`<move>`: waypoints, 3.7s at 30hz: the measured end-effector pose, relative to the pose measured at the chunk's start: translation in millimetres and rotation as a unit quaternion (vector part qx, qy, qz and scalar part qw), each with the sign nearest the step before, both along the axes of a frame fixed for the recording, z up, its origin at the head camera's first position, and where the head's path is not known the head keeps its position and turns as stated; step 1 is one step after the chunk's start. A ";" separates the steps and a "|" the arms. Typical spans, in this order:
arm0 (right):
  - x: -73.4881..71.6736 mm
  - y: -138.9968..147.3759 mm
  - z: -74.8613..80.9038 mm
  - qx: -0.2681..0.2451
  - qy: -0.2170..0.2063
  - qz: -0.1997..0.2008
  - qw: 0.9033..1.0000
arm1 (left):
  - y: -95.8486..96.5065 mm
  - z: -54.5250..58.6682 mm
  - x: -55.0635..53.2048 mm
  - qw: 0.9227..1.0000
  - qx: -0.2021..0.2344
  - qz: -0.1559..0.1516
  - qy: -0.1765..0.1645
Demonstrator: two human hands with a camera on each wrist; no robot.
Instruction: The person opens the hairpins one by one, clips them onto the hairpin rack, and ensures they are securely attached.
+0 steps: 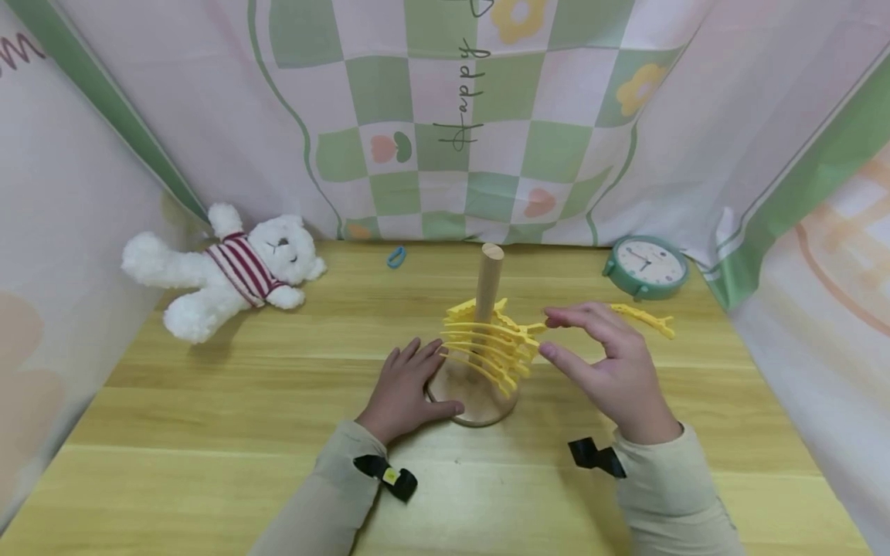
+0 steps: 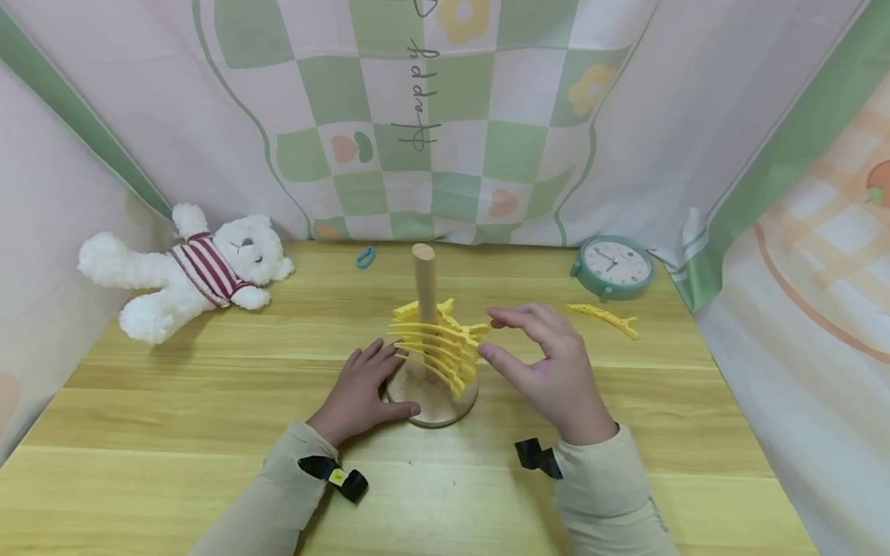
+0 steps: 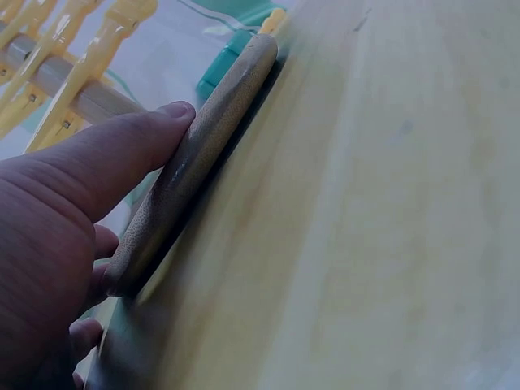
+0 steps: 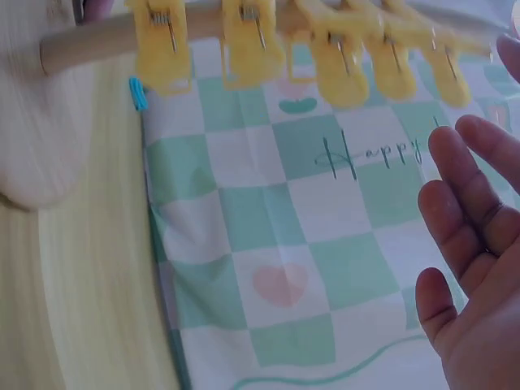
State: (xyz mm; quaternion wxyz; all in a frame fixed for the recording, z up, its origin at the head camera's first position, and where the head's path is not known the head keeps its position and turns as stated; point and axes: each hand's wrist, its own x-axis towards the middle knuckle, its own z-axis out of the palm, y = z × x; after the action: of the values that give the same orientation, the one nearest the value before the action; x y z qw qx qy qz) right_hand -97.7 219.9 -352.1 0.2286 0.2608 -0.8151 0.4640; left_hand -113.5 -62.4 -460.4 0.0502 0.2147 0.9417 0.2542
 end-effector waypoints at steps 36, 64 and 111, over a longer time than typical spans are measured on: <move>-36.2 94.9 -43.7 -0.028 -0.162 -0.254 0.953 | -0.2 2.5 0.6 1.000 0.003 0.000 -0.003; -47.0 158.5 -94.8 -0.024 -0.373 -0.311 0.874 | -0.3 5.4 0.6 1.000 0.007 0.003 -0.013; -50.2 139.1 -79.1 0.009 -0.266 -0.240 0.934 | -0.2 -0.1 0.4 1.000 0.000 0.004 -0.002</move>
State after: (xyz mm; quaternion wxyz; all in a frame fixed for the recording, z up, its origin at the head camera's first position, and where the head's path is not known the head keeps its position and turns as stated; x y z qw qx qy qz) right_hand -147.9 359.0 -431.1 0.1051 -0.0735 -0.8887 0.4402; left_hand -113.1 -62.7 -460.5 0.0510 0.2104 0.9425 0.2547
